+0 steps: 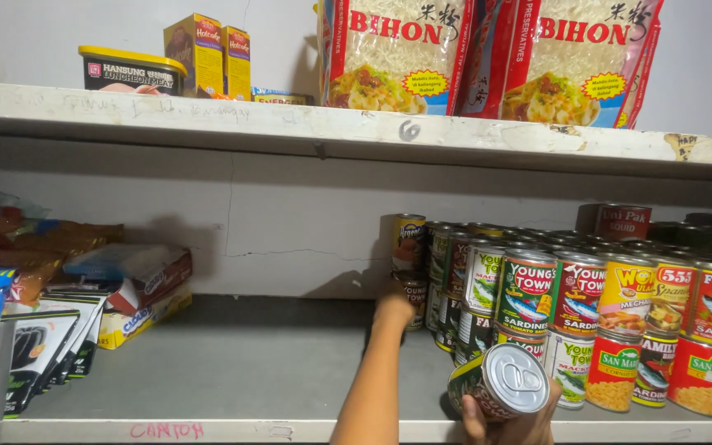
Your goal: Transfer canned goods from a large cardboard box onto grocery store shelves, organizing them by brand.
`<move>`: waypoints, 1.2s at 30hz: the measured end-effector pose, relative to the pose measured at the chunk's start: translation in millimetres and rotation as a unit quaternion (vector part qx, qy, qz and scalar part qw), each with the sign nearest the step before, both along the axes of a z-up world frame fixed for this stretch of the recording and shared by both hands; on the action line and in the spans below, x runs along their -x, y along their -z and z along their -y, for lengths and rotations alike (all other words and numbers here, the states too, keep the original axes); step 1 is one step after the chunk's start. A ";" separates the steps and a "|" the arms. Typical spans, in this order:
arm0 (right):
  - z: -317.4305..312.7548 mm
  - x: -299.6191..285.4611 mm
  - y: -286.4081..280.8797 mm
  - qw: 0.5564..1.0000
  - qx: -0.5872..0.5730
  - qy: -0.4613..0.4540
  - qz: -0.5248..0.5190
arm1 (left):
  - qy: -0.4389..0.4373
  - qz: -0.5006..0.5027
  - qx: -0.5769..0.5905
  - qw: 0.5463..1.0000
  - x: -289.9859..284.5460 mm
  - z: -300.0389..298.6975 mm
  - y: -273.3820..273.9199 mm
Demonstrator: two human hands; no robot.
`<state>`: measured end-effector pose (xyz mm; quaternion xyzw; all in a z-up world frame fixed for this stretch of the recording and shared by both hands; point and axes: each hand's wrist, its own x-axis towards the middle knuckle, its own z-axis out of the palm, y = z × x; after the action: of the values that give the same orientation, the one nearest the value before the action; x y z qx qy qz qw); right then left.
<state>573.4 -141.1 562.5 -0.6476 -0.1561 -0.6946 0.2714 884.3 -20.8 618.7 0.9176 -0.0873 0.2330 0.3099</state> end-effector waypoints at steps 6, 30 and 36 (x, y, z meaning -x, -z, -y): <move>-33.1 28.3 -24.9 0.997 -0.072 -0.001 0.008 | 0.045 -0.021 0.013 0.999 8.2 -15.3 9.8; -48.3 64.5 -57.2 0.994 -0.017 0.075 -0.076 | 0.374 0.019 0.222 0.900 363.6 -59.0 -48.2; -46.6 57.6 -51.5 0.996 -0.003 0.070 -0.049 | 0.301 0.090 0.475 0.822 302.1 -53.3 -49.3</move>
<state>515.8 -94.5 614.1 -0.6891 -0.0949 -0.6801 0.2315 582.1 32.5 668.0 0.5593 -0.2655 0.2224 0.7532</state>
